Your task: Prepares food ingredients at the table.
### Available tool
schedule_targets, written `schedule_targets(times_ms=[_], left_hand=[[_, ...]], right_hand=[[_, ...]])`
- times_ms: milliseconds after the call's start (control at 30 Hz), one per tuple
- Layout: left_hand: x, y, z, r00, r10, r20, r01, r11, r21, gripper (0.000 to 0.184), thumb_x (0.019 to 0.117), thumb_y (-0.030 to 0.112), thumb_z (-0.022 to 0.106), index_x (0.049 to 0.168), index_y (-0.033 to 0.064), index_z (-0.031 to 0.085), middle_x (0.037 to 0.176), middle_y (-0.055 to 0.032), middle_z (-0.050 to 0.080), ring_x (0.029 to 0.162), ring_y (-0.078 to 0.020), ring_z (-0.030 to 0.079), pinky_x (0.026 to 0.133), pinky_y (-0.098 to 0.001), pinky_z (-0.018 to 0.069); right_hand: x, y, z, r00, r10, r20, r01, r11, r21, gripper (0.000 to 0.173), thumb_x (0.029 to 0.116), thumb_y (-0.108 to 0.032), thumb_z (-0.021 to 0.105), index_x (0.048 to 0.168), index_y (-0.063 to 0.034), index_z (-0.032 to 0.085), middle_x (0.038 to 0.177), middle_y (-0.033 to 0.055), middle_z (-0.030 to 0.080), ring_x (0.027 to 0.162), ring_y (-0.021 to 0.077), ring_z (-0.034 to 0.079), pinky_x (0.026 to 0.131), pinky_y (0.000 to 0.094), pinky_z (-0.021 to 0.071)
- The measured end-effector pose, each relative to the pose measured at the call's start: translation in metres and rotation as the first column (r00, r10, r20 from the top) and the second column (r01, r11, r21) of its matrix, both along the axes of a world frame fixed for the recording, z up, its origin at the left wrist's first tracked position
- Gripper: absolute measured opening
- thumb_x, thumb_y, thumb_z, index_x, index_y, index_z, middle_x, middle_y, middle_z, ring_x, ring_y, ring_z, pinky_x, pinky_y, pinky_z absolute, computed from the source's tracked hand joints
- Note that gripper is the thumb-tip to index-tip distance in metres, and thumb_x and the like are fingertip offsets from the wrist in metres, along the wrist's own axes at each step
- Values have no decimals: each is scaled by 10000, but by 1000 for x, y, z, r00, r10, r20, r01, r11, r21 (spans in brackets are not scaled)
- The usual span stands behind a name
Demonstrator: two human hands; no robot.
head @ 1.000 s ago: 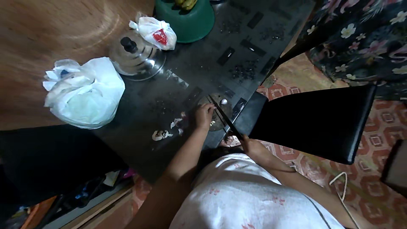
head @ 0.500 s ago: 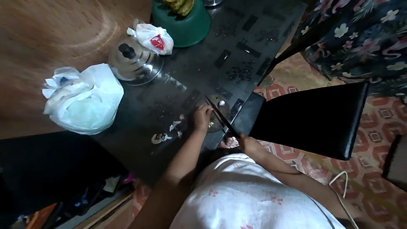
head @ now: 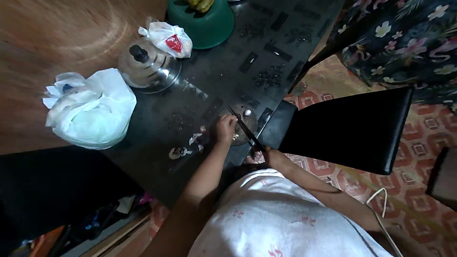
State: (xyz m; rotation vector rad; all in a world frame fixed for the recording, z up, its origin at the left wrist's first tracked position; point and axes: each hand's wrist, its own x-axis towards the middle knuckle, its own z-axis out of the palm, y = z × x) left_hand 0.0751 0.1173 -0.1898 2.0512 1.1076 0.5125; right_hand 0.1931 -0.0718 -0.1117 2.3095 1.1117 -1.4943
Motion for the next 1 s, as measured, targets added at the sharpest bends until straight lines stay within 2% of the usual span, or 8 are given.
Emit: schedule_targets(times_ms=[100, 233, 333, 733, 900, 1000], left_hand=[[1, 1, 1, 1000, 1, -19, -1, 1000, 4, 127, 978, 115, 687, 1052, 31, 747, 1128, -133, 716, 1058, -226, 697, 975, -398, 566], [0, 3, 5, 998, -2, -58, 0, 999, -38, 150, 989, 140, 680, 1087, 48, 748, 1155, -119, 714, 1060, -209, 699, 982, -393, 565], [-1, 2, 3, 998, 6, -62, -9, 999, -37, 141, 986, 132, 682, 1071, 40, 746, 1142, -130, 710, 1054, -227, 695, 982, -412, 561], [-2, 1, 4, 998, 6, -61, -9, 999, -38, 150, 991, 115, 665, 1083, 23, 742, 1163, -142, 713, 1094, -237, 690, 1009, -414, 548], [-2, 2, 3, 997, 13, -71, -17, 998, -55, 155, 992, 115, 666, 1094, 24, 739, 1170, -138, 710, 1097, -231, 689, 1008, -402, 549], [-3, 2, 3, 997, 17, -75, -21, 998, -53, 160, 992, 118, 667, 1104, 27, 737, 1171, -138, 706, 1079, -229, 692, 995, -397, 554]], right_hand=[[1, 3, 0, 1000, 10, 11, -10, 1000, 11, 437, 1112, -272, 372, 1479, -36, 401, 1276, 266, 638, 1198, 436, 641, 988, 609, 510], [7, -10, 6, 1000, 16, 6, -17, 992, 128, 434, 1117, -307, 371, 1450, -40, 446, 1208, 250, 664, 1157, 424, 658, 979, 591, 520], [7, -20, 13, 1000, 25, 7, -26, 989, 148, 433, 1113, -324, 372, 1442, -54, 450, 1174, 240, 672, 1121, 424, 670, 951, 594, 533], [3, -20, 21, 999, 31, 42, -35, 995, 93, 418, 1112, -318, 373, 1417, -47, 466, 1174, 247, 670, 1126, 431, 669, 939, 599, 536], [-1, -2, 10, 999, 24, 30, -25, 999, 25, 425, 1112, -274, 379, 1469, -47, 415, 1243, 252, 652, 1172, 429, 654, 970, 597, 521], [-3, 7, 4, 998, 45, 43, -44, 999, -3, 435, 1076, -204, 440, 1472, -32, 392, 1264, 256, 641, 1186, 431, 648, 962, 600, 527]])
